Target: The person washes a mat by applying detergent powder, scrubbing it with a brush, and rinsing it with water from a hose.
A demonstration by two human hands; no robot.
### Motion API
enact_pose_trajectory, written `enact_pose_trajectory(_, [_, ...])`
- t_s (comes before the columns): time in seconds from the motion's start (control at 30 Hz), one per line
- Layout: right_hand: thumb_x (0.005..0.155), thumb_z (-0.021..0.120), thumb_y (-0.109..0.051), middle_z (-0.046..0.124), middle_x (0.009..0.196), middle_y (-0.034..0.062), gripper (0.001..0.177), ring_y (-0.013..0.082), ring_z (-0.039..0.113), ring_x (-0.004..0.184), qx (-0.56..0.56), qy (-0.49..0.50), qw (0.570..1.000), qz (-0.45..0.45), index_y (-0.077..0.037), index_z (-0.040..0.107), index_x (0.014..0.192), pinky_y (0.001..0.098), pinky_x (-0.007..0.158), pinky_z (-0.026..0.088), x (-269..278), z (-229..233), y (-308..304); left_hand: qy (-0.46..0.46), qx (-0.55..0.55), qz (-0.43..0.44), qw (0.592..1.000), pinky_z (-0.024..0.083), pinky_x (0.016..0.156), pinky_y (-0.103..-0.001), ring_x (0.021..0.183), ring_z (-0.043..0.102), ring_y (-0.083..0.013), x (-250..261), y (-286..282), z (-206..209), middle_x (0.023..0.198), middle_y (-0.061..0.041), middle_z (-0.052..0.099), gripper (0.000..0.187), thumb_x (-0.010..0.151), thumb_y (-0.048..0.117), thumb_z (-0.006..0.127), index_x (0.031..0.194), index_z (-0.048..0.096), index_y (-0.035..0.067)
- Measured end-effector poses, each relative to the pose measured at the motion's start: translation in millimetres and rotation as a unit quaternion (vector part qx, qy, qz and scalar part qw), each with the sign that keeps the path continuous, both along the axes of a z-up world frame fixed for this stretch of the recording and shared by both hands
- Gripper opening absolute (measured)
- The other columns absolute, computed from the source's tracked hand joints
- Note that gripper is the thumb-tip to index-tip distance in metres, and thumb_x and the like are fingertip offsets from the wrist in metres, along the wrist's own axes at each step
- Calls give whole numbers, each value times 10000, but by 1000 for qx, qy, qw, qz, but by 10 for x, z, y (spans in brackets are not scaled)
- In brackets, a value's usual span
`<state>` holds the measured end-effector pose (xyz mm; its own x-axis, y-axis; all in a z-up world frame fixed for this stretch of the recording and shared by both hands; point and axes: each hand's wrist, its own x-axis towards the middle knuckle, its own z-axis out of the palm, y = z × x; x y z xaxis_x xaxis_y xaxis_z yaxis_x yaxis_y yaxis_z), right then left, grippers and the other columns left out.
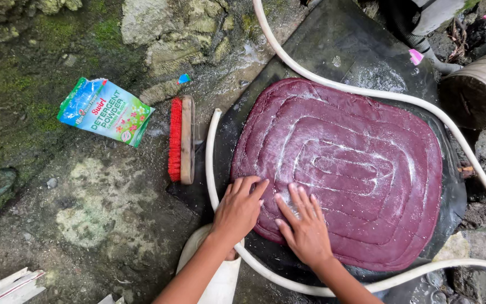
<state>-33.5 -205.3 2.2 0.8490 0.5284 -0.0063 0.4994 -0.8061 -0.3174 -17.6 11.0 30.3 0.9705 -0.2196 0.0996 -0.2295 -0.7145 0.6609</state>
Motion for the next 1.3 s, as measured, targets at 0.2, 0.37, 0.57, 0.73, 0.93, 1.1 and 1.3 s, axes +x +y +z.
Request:
enact_pose_trajectory(0.2, [982,519,-327,424,1590,169,513,353,352,1504,48,5,987,-156,-81,539,1432,499,1263,201,22,-142,-790,25,-12,1,1000,477,895,-414,982,605,-266,76,-100,-118,1034,-70,630,305,903,100,690,1201,745,72])
enact_pose_trajectory(0.37, [1055,511,-318,421,1620,213,556,415,358,1512,55,-88,922,-373,-7,470,1514,527,1243,234,-25,-442,-1214,6,4,3,1000,516,849,-408,924,637,-261,131,-268,-315,930,-66,622,173,869,134,735,1029,759,73])
enact_pose_trajectory(0.57, [1023,526,-310,438,1616,197,543,401,372,1499,58,-90,914,-392,-44,502,1496,521,1233,232,-28,-533,-1270,-39,11,-24,999,540,825,-414,929,639,-287,161,-330,-453,931,-103,591,75,890,97,717,904,674,37])
enact_pose_trajectory(0.73, [1009,533,-304,441,1613,191,547,396,381,1495,64,-87,912,-395,-53,504,1495,518,1237,235,-23,-486,-1254,2,-17,-13,1000,547,779,-441,897,649,-321,187,-372,-339,915,-117,591,136,896,152,715,891,661,28])
enact_pose_trajectory(0.93, [974,549,-282,429,1615,186,555,382,374,1501,68,-83,907,-408,-68,510,1484,515,1232,240,-9,-457,-1240,159,12,-68,985,542,754,-457,846,669,-341,458,-259,549,997,-144,586,149,1000,186,594,993,565,40])
enact_pose_trajectory(1.1, [946,571,-280,438,1605,175,564,365,378,1495,66,-81,901,-420,-78,521,1470,504,1225,247,8,-456,-1239,100,85,-278,952,505,758,-471,847,658,-333,929,-122,1480,976,-145,570,84,958,115,542,984,538,35])
enact_pose_trajectory(1.3, [915,598,-271,445,1591,169,569,363,395,1482,76,-88,899,-423,-86,535,1450,500,1217,272,29,-405,-1235,82,133,-378,913,502,806,-495,897,648,-363,1019,-783,905,1017,-186,559,87,990,84,538,1012,530,1])
